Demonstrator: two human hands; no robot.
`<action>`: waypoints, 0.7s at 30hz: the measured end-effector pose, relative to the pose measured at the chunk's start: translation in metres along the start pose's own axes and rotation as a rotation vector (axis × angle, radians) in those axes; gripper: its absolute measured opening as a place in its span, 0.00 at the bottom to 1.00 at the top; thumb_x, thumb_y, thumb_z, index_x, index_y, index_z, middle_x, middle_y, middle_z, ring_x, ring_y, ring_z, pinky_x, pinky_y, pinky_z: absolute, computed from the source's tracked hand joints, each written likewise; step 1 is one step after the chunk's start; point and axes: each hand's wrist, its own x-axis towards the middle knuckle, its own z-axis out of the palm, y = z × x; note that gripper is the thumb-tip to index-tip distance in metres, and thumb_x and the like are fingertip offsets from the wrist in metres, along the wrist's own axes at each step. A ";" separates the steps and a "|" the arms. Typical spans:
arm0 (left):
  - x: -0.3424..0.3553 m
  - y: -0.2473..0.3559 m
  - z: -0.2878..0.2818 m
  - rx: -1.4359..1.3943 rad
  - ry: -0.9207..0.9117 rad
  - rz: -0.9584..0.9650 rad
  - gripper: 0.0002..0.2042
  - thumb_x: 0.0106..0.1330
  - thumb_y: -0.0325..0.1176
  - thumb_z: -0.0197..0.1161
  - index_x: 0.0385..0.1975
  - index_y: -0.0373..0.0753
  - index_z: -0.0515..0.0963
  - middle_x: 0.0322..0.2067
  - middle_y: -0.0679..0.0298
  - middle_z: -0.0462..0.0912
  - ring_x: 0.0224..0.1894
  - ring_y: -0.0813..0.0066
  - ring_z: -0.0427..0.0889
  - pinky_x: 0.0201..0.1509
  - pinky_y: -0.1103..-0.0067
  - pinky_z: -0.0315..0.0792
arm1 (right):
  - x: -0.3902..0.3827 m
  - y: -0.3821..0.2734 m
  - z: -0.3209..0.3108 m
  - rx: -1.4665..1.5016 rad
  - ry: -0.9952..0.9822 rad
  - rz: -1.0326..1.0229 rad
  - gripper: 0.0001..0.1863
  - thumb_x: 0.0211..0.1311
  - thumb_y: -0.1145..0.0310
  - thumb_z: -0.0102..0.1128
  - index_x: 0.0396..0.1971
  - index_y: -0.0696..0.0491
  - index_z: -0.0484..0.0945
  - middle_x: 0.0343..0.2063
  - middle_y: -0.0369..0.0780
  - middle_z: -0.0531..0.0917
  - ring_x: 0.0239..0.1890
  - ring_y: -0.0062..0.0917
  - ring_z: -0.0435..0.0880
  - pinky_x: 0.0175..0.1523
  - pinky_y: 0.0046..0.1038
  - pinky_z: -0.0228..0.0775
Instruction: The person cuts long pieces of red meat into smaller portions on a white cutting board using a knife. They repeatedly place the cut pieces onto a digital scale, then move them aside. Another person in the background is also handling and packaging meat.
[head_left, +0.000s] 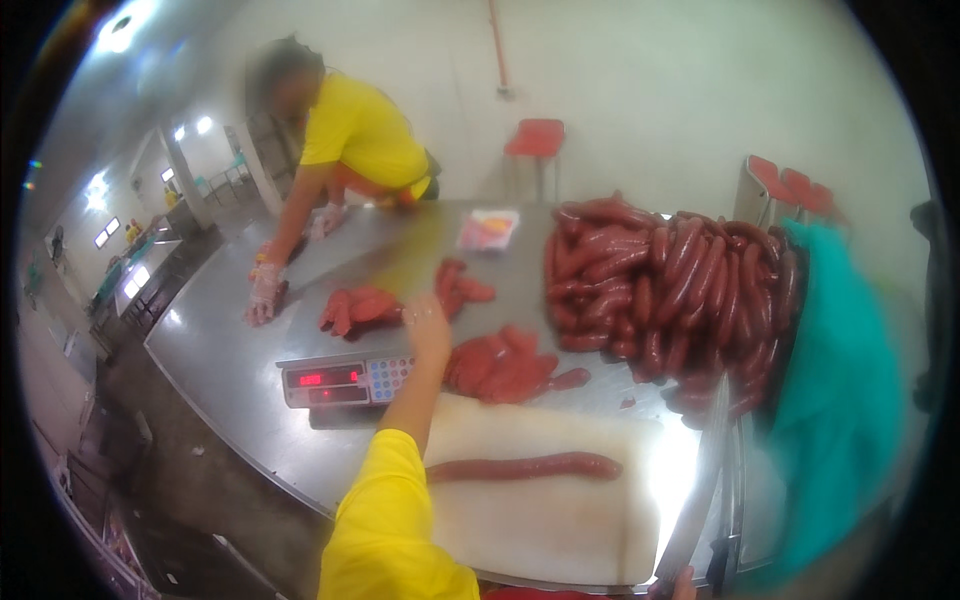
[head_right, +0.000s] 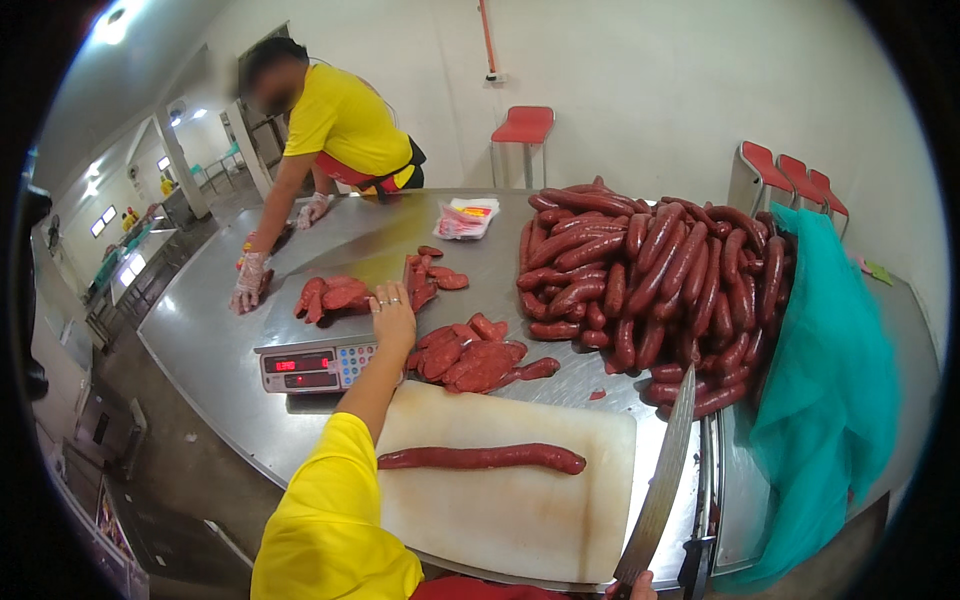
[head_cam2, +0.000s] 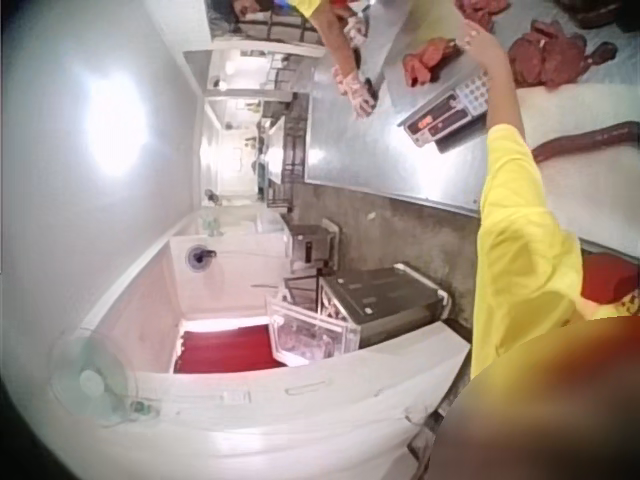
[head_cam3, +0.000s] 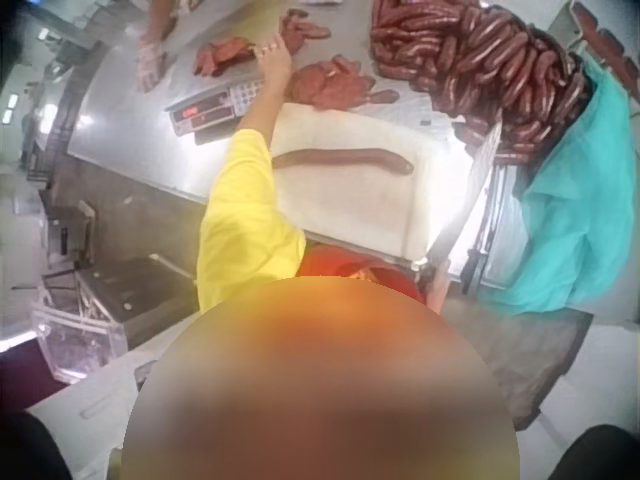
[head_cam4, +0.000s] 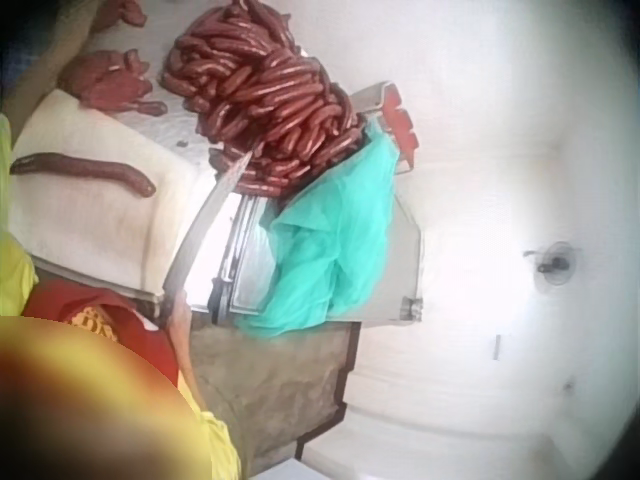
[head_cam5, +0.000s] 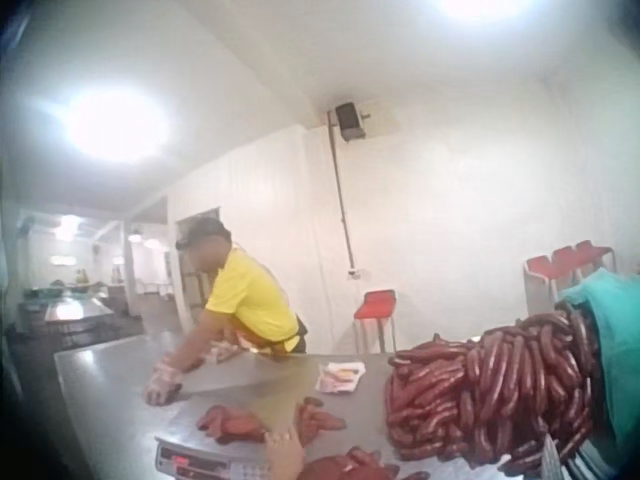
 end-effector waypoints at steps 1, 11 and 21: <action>0.007 0.000 0.006 -0.029 -0.063 -0.058 0.25 0.66 0.32 0.47 0.63 0.33 0.59 0.63 0.49 0.61 0.66 0.52 0.60 0.67 0.59 0.54 | -0.001 -0.003 0.003 -0.042 -0.008 -0.013 0.32 0.64 0.36 0.41 0.24 0.52 0.75 0.11 0.30 0.68 0.12 0.17 0.64 0.17 0.20 0.52; -0.001 -0.030 0.032 0.008 0.118 -0.082 0.19 0.66 0.33 0.48 0.55 0.34 0.68 0.54 0.52 0.71 0.60 0.56 0.68 0.62 0.59 0.61 | -0.003 -0.021 0.032 -0.155 -0.037 0.033 0.33 0.65 0.36 0.38 0.22 0.51 0.75 0.11 0.31 0.70 0.12 0.17 0.66 0.17 0.20 0.52; -0.070 -0.137 -0.036 -0.188 0.020 0.201 0.24 0.59 0.22 0.52 0.59 0.32 0.63 0.56 0.49 0.67 0.59 0.50 0.66 0.62 0.62 0.61 | -0.014 -0.013 0.037 -0.168 -0.055 -0.051 0.33 0.65 0.37 0.38 0.23 0.53 0.75 0.13 0.34 0.73 0.14 0.19 0.70 0.19 0.22 0.59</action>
